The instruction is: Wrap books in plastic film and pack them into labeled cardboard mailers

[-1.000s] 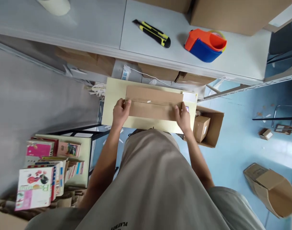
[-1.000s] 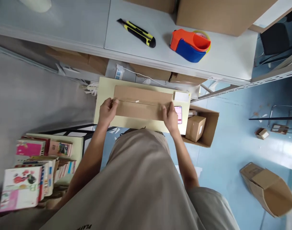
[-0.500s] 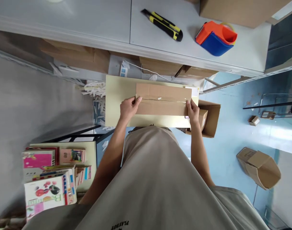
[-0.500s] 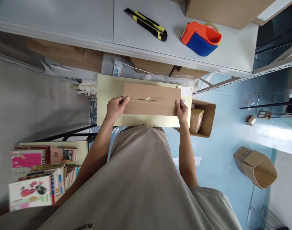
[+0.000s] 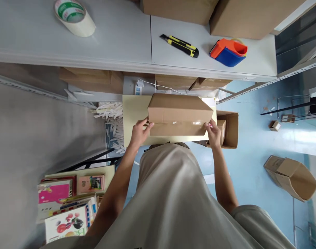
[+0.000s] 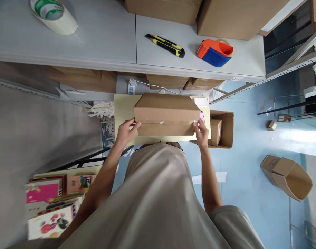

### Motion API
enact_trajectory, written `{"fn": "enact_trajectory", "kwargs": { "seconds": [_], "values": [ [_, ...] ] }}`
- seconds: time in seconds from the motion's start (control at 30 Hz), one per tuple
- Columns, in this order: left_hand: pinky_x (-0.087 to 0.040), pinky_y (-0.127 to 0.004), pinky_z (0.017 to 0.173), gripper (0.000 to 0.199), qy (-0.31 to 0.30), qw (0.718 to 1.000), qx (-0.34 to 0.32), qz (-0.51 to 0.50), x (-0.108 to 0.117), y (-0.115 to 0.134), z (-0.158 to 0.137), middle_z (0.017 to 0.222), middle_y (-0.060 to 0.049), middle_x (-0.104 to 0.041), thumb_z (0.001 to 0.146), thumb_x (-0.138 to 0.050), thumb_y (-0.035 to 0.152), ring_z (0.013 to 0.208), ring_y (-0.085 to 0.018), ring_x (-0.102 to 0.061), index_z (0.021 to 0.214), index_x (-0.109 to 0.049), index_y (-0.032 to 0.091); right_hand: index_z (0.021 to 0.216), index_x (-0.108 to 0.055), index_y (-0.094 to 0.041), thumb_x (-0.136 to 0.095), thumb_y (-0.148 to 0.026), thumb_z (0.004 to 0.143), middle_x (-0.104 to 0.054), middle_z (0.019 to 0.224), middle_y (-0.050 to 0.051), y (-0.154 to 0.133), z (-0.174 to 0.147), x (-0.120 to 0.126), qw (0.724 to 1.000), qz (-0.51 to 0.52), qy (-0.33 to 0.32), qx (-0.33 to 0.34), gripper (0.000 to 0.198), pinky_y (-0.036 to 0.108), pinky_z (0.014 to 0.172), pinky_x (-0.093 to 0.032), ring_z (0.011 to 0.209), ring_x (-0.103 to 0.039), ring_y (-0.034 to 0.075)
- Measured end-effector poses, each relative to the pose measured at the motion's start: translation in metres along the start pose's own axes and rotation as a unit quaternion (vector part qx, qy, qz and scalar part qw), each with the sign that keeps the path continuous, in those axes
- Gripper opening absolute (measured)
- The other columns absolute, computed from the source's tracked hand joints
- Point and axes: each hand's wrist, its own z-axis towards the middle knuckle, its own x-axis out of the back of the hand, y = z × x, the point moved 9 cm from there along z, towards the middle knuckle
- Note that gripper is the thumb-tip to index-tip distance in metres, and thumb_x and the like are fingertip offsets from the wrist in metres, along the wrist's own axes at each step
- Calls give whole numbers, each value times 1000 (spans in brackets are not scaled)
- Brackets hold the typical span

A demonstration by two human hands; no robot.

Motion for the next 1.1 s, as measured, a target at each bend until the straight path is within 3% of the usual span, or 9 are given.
{"fn": "enact_trajectory", "kwargs": {
  "seconds": [0.13,0.23,0.37,0.47,0.6,0.73,0.83,0.97,1.1],
  "values": [
    [-69,-40,119,41,-32,993,86,-71,-28,-59,-32,140,-6,-91,101,-76,31,134,-33,-87,140,-85,26,126,-81,-22,-71,-69,95,-84,148,20,54,-47,-45,980,162,-20,-113,58,51,116,-67,142,-76,36],
    [-69,-42,123,48,-40,983,145,-104,-55,-97,-50,138,-9,-91,96,-78,21,139,-35,-86,143,-82,21,117,-79,-22,-71,-68,89,-89,135,18,80,-72,-77,969,169,-45,-173,54,51,119,-66,133,-80,36],
    [-70,-47,123,53,-47,977,165,-124,-79,-124,-56,141,-14,-90,95,-82,20,137,-36,-87,148,-79,17,112,-82,-21,-70,-65,88,-93,121,17,95,-76,-97,969,156,-47,-187,51,54,119,-66,126,-84,38],
    [-73,-51,116,54,-45,978,176,-107,-79,-135,-53,130,-15,-92,91,-82,17,127,-37,-91,145,-80,15,113,-87,-21,-74,-67,88,-94,120,16,109,-67,-99,969,148,-46,-193,54,60,123,-66,131,-85,42],
    [-69,-53,123,62,10,989,138,-46,-49,-130,-41,130,-16,-92,93,-73,12,124,-34,-91,154,-77,16,135,-89,-18,-73,-74,91,-85,152,22,138,-44,-76,976,130,-23,-171,73,64,132,-60,150,-78,45],
    [-65,-50,128,70,155,986,58,13,-15,-83,-17,150,-22,-85,103,-64,16,131,-32,-89,173,-64,17,152,-84,-14,-64,-78,101,-80,159,26,167,6,-35,989,105,8,-102,84,65,131,-62,154,-76,45],
    [-68,-48,124,72,187,982,-37,2,-30,-19,8,164,-22,-77,109,-62,25,143,-31,-84,181,-54,20,152,-83,-13,-63,-76,107,-82,156,28,189,57,-9,992,104,33,-67,80,63,128,-65,149,-80,44],
    [-71,-45,120,54,151,979,-140,-4,-98,78,32,177,-18,-69,118,-60,44,150,-31,-79,168,-67,24,149,-82,-11,-62,-67,112,-81,154,31,220,132,6,992,106,59,-41,71,59,125,-66,143,-83,41],
    [-65,-46,130,45,57,981,-179,-51,-205,158,58,172,-16,-73,120,-60,42,152,-30,-78,160,-73,24,147,-81,-12,-59,-52,117,-82,151,29,251,201,-5,991,100,66,-61,54,54,123,-67,139,-84,36]
  ]
}}
